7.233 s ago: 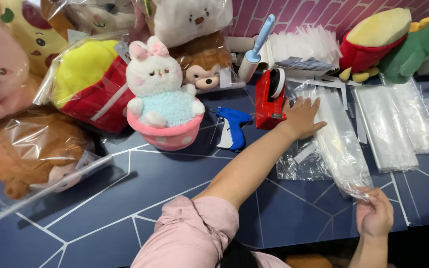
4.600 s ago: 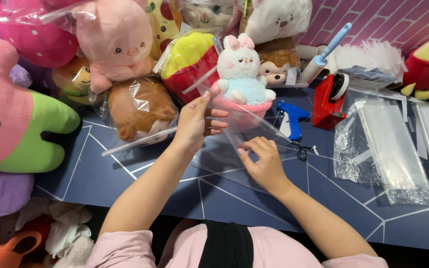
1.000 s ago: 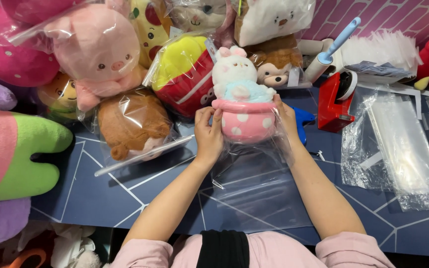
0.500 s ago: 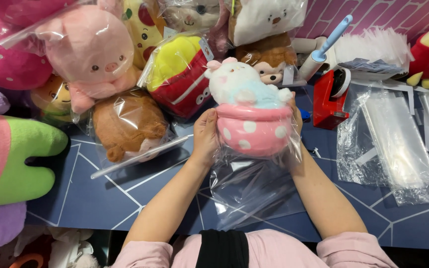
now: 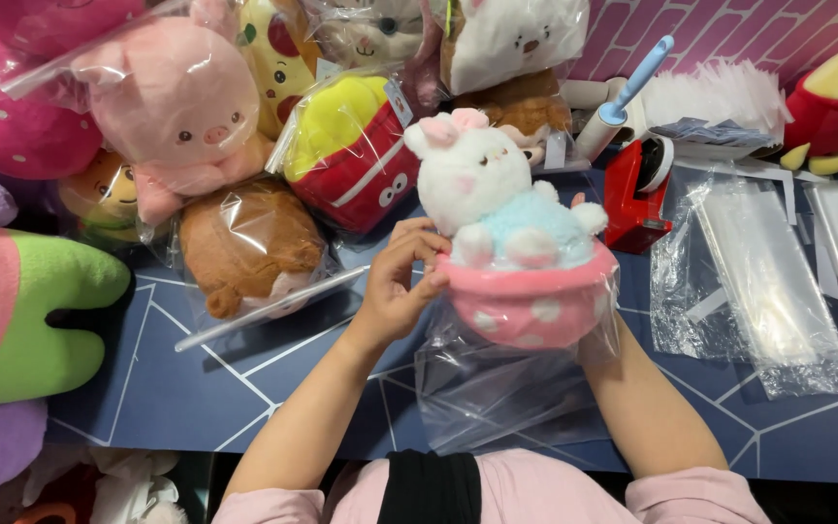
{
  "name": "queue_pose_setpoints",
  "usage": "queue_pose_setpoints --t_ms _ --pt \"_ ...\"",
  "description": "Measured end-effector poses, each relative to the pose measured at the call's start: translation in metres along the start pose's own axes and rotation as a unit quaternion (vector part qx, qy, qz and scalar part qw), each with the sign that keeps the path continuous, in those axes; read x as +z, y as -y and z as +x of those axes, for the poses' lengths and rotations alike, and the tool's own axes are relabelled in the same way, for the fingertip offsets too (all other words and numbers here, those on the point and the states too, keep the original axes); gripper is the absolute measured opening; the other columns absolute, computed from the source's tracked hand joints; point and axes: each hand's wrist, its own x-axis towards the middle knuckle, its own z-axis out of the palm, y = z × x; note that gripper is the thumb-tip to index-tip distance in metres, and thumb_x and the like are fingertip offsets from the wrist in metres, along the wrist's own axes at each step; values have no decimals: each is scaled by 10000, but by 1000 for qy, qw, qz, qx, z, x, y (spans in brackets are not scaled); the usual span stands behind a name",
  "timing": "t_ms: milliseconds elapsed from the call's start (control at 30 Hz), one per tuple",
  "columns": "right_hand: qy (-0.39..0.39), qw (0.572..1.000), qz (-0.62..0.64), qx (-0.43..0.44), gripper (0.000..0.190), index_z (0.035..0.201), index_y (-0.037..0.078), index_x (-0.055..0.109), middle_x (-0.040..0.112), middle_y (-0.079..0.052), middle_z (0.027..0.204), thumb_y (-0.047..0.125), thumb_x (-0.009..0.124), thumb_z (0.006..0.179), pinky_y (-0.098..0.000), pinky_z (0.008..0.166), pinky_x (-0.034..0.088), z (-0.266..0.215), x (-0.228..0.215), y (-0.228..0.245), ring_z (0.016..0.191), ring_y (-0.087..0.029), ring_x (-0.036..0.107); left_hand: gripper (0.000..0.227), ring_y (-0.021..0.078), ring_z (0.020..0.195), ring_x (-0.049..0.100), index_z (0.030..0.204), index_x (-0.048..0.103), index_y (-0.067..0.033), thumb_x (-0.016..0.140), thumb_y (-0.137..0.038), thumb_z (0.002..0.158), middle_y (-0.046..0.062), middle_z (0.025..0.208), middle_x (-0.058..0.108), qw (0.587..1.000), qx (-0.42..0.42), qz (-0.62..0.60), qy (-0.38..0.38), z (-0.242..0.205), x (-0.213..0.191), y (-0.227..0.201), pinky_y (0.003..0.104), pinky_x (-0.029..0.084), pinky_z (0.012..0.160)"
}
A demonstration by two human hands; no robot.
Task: The person picks up a clear plastic bag, places a small white rabbit plush inside, and then uses a red tape dispenser to seal the bag's opening.
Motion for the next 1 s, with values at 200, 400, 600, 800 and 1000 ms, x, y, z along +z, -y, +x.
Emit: queue_pose_setpoints --t_ms 200,400,600,800,1000 --pt "56 995 80 -37 329 905 3 534 526 -142 713 326 490 859 -298 619 447 -13 -5 11 632 -179 532 288 136 817 509 824 490 -87 554 -234 1063 60 859 564 953 -109 -210 -190 0 15 -2 259 397 700" --pt "69 995 -16 -65 279 994 -48 519 548 -239 743 187 572 852 -340 613 496 -26 6 27 641 -253 573 321 77 662 464 822 427 -134 491 -280 1100 -12 772 512 910 -183 -291 -231 -4 20 -9 224 342 574" --pt "-32 981 -162 -101 177 1033 43 548 634 -92 867 121 692 966 -256 769 508 -36 46 51 811 -113 603 224 138 727 690 1007 598 -64 525 -261 1085 110 878 736 880 -213 -335 -262 3 31 -23 249 538 644" --pt "-1 963 -210 -168 256 1011 12 562 595 -72 828 260 599 1059 -209 646 430 -40 9 31 703 -81 516 255 41 638 590 906 551 -115 451 -230 1111 43 869 712 925 -216 -229 -213 -7 16 -3 196 471 560" --pt "134 987 76 -34 123 974 37 449 560 -85 624 95 545 1025 -199 517 380 -36 19 38 549 -76 499 285 31 726 522 848 467 -152 436 -260 1110 81 1323 633 952 -161 -216 -144 15 21 -36 179 422 652"
